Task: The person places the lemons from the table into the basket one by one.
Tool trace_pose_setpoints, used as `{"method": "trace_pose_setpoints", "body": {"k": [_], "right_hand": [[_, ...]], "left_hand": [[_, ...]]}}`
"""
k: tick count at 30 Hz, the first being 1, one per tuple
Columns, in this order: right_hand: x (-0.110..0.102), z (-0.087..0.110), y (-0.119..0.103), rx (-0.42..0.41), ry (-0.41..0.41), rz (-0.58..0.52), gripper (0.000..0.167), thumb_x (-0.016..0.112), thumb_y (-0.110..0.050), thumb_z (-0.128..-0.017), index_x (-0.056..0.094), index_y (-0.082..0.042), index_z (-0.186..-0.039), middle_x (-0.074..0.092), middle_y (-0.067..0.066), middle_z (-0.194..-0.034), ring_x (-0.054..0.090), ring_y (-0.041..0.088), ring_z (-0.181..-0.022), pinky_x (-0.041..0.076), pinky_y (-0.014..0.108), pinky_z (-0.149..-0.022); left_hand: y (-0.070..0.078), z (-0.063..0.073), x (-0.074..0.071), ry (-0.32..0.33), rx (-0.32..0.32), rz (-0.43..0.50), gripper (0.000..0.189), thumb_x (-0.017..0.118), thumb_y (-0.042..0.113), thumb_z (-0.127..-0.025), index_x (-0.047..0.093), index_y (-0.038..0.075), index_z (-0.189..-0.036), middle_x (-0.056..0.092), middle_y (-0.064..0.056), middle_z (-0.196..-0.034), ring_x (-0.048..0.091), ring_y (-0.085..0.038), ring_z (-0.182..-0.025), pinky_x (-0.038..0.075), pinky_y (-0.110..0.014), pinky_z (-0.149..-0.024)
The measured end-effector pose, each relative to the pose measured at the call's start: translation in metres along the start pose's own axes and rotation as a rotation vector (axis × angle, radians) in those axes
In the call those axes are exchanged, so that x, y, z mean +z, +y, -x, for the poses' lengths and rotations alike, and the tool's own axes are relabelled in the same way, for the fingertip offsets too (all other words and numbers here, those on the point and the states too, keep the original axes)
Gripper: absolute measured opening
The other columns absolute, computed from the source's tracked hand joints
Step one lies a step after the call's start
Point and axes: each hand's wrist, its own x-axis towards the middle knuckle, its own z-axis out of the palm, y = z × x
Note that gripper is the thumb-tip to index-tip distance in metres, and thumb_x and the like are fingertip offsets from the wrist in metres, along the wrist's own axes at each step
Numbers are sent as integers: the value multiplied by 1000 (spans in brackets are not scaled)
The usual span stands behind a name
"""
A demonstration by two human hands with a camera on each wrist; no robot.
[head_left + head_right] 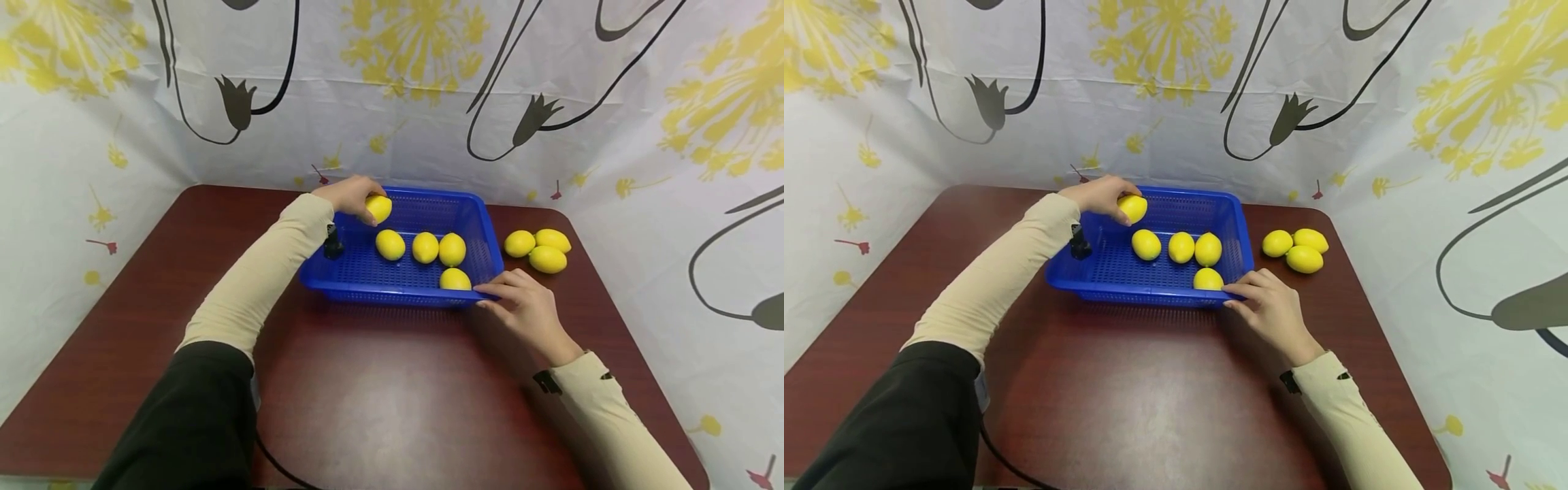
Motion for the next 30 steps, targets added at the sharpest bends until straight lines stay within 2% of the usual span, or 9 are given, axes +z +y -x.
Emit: {"method": "trace_pose_setpoints", "body": {"k": [5, 17, 30], "right_hand": [[0, 1, 0, 1, 4, -13, 32, 90, -11, -67, 80, -16, -96, 70, -1, -85, 54, 11, -79, 42, 18, -64], [0, 1, 0, -12, 10, -7, 32, 90, -11, -67, 80, -16, -97, 69, -1, -85, 54, 11, -79, 42, 18, -62], [0, 1, 1, -12, 17, -13, 32, 89, -11, -67, 80, -16, -97, 70, -1, -85, 54, 11, -78, 41, 18, -62]], "left_hand": [[0, -3, 7, -30, -21, -4, 70, 78, 25, -85, 48, 7, -146, 53, -13, -145, 54, -27, -126, 46, -42, -105], [5, -2, 18, -84, -78, -41, 71, 78, 27, -86, 47, 8, -147, 53, -13, -146, 53, -27, -128, 44, -42, -109], [1, -5, 29, -106, -52, -62, 66, 80, 26, -84, 53, 8, -142, 58, -13, -140, 56, -26, -123, 47, -41, -106]]}}
